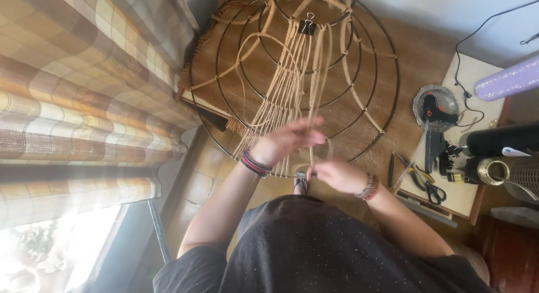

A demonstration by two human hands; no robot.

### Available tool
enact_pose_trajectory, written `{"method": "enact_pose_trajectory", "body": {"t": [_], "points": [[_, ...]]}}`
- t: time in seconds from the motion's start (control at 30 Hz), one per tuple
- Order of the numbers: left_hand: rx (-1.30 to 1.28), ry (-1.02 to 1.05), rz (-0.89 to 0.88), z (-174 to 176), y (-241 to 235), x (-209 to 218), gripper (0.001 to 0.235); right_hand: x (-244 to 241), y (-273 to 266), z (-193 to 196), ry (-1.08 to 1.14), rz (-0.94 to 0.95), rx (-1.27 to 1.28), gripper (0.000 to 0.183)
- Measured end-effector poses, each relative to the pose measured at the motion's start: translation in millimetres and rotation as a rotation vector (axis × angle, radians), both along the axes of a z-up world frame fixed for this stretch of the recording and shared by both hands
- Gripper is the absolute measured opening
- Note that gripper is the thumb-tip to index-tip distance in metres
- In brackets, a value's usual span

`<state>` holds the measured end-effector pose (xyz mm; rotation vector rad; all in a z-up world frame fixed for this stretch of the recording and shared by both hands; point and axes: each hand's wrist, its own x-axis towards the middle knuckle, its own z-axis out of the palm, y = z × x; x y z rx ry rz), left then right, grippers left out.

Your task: The person ties macrame knots using natural fiber rope on a circular metal frame. They repeatedly loop and pull the rope to form a series of knots, gradually building a woven pattern.

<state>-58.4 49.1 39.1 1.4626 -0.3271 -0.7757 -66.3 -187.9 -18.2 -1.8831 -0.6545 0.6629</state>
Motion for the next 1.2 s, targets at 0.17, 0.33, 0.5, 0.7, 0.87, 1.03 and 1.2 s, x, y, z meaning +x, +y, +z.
{"method": "enact_pose_trajectory", "body": {"t": [0.17,0.33,0.5,0.7,0.87,1.03,1.2], "points": [[0.433,-0.575,-0.380,-43.8,13.0,-23.8,0.030,4.9,3.5,-0.2,0.606,-0.286,0.514,0.050],[0.033,-0.294,-0.045,-58.3,1.6,7.7,0.037,1.3,-13.2,-34.6,0.116,0.058,0.079,0.028],[0.020,-0.220,-0.014,-127.8,2.2,-3.2,0.030,4.4,-10.6,-35.5,0.045,0.096,0.048,0.036],[-0.326,-0.145,-0.078,-32.6,8.7,2.9,0.066,-6.1,5.9,-3.4,-0.060,0.032,-0.017,0.018],[0.327,-0.329,-0.500,-60.2,19.0,-21.6,0.040,9.3,11.7,41.1,0.574,-0.095,0.530,0.047],[-0.005,-0.211,0.038,-67.5,6.4,-1.5,0.038,-4.1,-5.5,-40.3,0.155,-0.002,0.075,0.022],[-0.184,0.171,0.070,-102.5,16.0,-12.9,0.043,5.3,-5.8,-38.1,0.059,0.060,0.217,0.029]]}}
